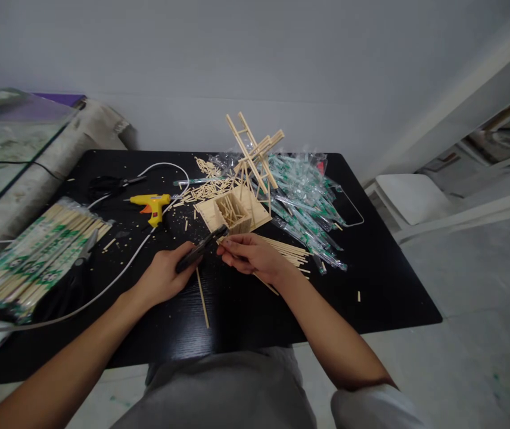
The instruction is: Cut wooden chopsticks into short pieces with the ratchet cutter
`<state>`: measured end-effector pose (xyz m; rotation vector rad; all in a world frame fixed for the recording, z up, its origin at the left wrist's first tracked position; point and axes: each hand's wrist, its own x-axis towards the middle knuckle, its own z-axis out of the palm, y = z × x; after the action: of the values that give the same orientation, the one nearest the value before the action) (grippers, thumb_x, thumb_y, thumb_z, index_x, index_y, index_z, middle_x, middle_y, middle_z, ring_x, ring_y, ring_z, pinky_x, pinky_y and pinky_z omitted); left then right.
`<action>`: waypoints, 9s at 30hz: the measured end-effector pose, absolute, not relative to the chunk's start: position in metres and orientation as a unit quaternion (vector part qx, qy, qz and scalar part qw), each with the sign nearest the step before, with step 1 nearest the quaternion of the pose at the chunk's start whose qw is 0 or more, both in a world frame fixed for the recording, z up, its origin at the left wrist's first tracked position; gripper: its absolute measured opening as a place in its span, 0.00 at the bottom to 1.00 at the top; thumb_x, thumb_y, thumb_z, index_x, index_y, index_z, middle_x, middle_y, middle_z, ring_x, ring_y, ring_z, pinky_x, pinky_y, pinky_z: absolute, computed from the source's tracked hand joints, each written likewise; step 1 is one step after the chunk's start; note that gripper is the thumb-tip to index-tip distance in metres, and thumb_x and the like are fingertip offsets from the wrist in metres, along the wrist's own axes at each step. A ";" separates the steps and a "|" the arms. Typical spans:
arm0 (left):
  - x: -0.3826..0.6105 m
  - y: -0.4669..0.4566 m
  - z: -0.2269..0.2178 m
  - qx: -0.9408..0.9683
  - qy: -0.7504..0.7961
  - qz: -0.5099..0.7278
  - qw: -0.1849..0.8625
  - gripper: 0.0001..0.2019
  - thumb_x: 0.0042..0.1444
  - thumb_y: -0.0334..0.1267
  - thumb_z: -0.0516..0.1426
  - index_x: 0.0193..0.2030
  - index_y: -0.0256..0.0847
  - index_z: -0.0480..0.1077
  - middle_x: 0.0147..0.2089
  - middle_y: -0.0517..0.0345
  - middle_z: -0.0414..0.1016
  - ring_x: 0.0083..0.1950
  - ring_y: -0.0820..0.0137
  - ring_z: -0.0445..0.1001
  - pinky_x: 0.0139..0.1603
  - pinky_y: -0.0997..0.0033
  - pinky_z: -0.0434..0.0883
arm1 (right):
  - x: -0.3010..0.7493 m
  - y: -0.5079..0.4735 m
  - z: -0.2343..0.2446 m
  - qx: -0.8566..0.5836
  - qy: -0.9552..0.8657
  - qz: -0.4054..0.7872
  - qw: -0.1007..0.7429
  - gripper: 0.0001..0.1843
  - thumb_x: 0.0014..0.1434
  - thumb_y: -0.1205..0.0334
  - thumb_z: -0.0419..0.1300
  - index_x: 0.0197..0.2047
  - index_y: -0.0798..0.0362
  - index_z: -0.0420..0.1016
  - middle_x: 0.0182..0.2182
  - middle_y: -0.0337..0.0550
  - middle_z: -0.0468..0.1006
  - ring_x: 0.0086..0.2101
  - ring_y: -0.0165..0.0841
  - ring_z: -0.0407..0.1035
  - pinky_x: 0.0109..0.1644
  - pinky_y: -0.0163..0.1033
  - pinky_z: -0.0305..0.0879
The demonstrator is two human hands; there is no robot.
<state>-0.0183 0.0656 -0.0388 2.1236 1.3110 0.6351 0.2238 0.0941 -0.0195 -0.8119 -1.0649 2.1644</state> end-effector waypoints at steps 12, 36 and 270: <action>-0.017 0.065 -0.035 0.793 0.492 0.234 0.273 0.03 0.64 0.35 0.55 0.43 0.42 0.69 0.35 0.58 0.77 0.34 0.67 0.77 0.36 0.71 0.69 | 0.223 0.093 -0.021 -0.329 -0.446 0.759 0.340 0.20 0.56 0.49 0.74 0.34 0.58 0.77 0.23 0.36 0.75 0.15 0.18 0.51 0.16 0.29 0.39; -0.016 0.065 -0.035 0.760 0.507 0.259 0.312 0.09 0.67 0.42 0.55 0.39 0.41 0.71 0.28 0.64 0.71 0.28 0.72 0.69 0.33 0.73 0.64 | 0.216 0.083 -0.009 -0.361 -0.491 0.687 0.397 0.19 0.54 0.52 0.75 0.31 0.54 0.73 0.25 0.39 0.81 0.18 0.22 0.61 0.17 0.28 0.47; -0.018 0.062 -0.052 0.788 0.533 0.263 0.163 0.16 0.60 0.38 0.57 0.55 0.41 0.71 0.46 0.52 0.83 0.45 0.60 0.83 0.46 0.64 0.77 | 0.208 0.074 -0.015 -0.427 -0.552 0.553 0.455 0.21 0.61 0.44 0.67 0.30 0.54 0.77 0.24 0.39 0.77 0.16 0.24 0.60 0.19 0.32 0.56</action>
<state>-0.0184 0.0622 -0.0517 2.2473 1.5188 0.7487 0.2081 0.0740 -0.0149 -1.0545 -1.3610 1.3637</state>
